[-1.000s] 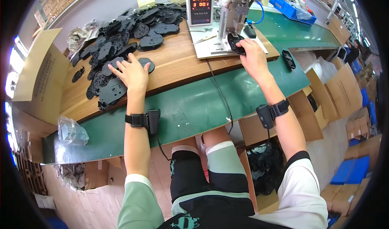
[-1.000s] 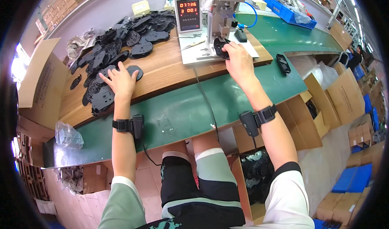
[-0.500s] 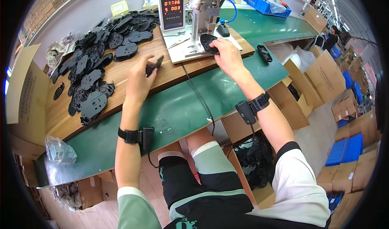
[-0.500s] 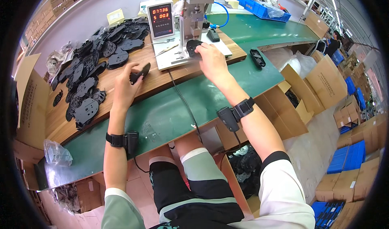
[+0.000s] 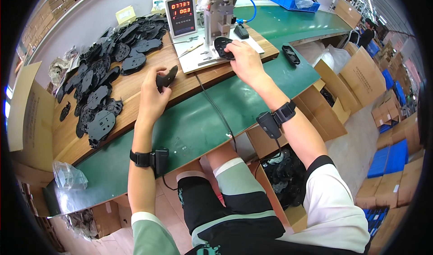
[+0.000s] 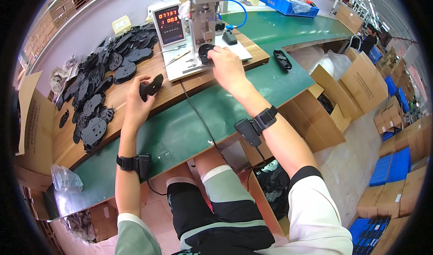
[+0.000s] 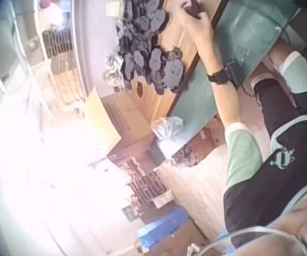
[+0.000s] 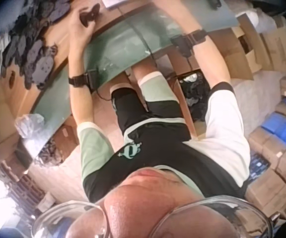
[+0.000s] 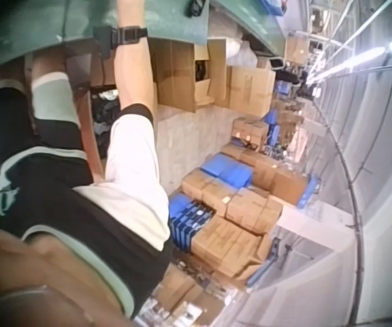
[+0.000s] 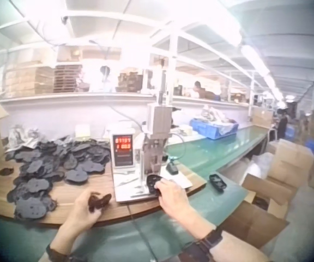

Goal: Assembling the internal components and base of computer mice using a mechanical press machine.

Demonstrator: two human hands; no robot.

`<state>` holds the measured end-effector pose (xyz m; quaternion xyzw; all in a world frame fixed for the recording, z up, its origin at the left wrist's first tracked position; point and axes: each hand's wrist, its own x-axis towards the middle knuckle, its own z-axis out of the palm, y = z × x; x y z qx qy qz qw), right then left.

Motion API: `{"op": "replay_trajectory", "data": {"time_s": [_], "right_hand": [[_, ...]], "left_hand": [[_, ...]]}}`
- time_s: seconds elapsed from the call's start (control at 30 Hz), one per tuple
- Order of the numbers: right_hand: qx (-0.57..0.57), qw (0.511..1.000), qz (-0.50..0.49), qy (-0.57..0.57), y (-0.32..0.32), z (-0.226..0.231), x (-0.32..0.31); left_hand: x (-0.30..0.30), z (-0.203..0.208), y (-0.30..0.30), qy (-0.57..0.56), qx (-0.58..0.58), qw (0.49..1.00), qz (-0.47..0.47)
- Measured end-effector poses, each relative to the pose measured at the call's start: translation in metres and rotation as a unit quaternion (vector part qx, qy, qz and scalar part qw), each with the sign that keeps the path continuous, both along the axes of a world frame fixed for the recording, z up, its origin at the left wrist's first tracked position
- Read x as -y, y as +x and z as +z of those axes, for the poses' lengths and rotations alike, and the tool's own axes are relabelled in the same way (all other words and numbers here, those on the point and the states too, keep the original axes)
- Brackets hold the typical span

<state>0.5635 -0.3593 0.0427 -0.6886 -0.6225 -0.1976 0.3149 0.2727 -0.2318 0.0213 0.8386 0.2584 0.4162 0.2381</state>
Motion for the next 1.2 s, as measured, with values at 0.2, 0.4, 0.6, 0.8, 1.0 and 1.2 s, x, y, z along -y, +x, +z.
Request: {"op": "replay_trajectory", "data": {"time_s": [0.2, 0.4, 0.6, 0.8, 1.0, 1.2], "right_hand": [[-0.13, 0.986, -0.003, 0.102, -0.014, 0.002, 0.025], [-0.27, 0.944, -0.057, 0.18, -0.06, -0.058, 0.17], [-0.383, 0.89, -0.196, 0.152, -0.069, -0.15, 0.311], [-0.385, 0.842, -0.377, 0.038, -0.06, -0.238, 0.414], [-0.34, 0.831, -0.433, -0.085, -0.063, -0.318, 0.463], [-0.322, 0.842, -0.413, -0.131, -0.079, -0.347, 0.462]], "left_hand": [[0.003, -0.004, 0.01, -0.062, 0.149, 0.986, -0.052], [0.049, 0.023, 0.068, 0.126, -0.046, 0.988, -0.08], [0.035, 0.014, 0.136, 0.331, -0.075, 0.931, -0.133], [0.027, 0.012, 0.172, 0.359, -0.113, 0.921, -0.103], [0.025, 0.015, 0.172, 0.272, -0.106, 0.947, -0.136], [0.024, 0.005, 0.177, 0.349, -0.062, 0.929, -0.109]]}}
